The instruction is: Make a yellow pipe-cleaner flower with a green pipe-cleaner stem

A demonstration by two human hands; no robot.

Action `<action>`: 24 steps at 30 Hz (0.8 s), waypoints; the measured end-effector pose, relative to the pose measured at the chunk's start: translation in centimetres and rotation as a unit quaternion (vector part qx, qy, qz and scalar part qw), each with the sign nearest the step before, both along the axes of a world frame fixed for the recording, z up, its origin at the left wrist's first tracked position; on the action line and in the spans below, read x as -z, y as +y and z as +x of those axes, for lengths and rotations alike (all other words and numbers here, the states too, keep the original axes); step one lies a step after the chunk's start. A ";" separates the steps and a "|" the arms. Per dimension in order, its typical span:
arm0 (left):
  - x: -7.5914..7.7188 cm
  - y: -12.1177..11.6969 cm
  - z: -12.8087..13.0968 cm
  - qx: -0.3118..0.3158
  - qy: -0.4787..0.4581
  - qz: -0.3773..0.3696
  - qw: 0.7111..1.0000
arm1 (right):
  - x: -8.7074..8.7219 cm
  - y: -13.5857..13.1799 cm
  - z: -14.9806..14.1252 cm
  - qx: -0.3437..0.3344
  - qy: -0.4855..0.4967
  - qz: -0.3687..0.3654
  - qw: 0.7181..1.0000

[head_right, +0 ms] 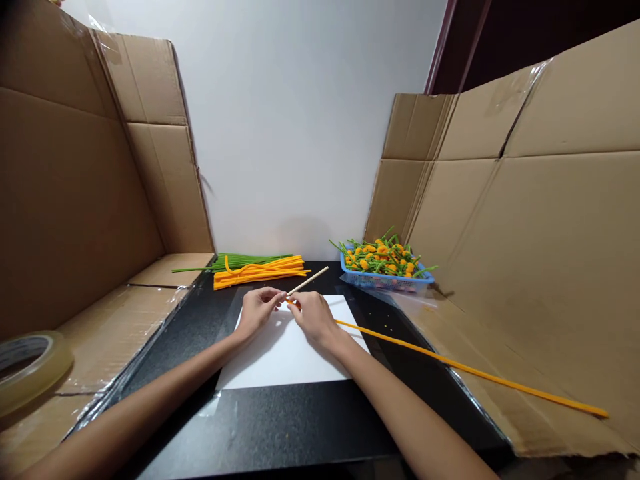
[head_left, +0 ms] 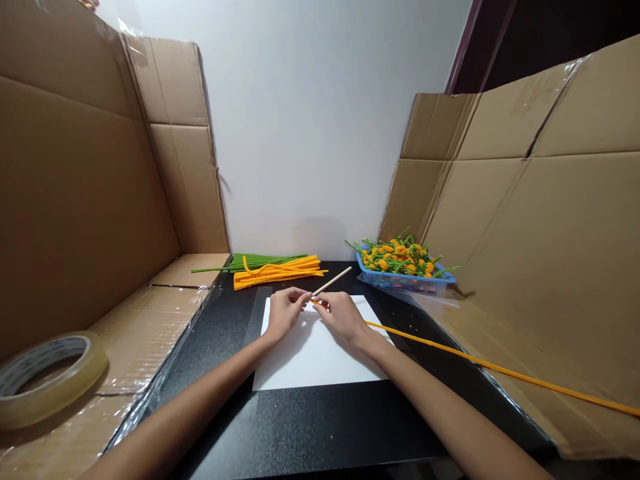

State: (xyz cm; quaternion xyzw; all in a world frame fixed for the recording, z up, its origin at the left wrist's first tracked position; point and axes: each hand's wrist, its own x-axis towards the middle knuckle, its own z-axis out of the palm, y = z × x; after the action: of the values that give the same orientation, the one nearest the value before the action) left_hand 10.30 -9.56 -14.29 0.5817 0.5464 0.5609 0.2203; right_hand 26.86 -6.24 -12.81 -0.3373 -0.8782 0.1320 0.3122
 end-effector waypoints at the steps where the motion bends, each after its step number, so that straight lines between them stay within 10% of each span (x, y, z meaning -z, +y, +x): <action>1: 0.0 -0.1 0.0 -0.002 0.015 0.003 1.000 | 0.0 -0.1 0.0 0.005 -0.010 0.012 1.000; 12: -0.8 0.1 -0.8 0.061 0.165 0.027 0.984 | -0.6 -0.5 -0.2 0.013 -0.078 0.140 0.987; 24: -1.7 0.1 -2.3 0.117 0.292 0.096 0.945 | -0.7 -0.2 0.2 0.007 -0.024 0.063 0.998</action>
State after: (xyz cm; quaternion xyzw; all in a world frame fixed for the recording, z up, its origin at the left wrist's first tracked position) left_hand 8.03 -9.44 -12.55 0.7978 0.4587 0.3868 0.0585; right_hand 27.01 -6.40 -12.15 -0.3261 -0.8896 0.0660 0.3130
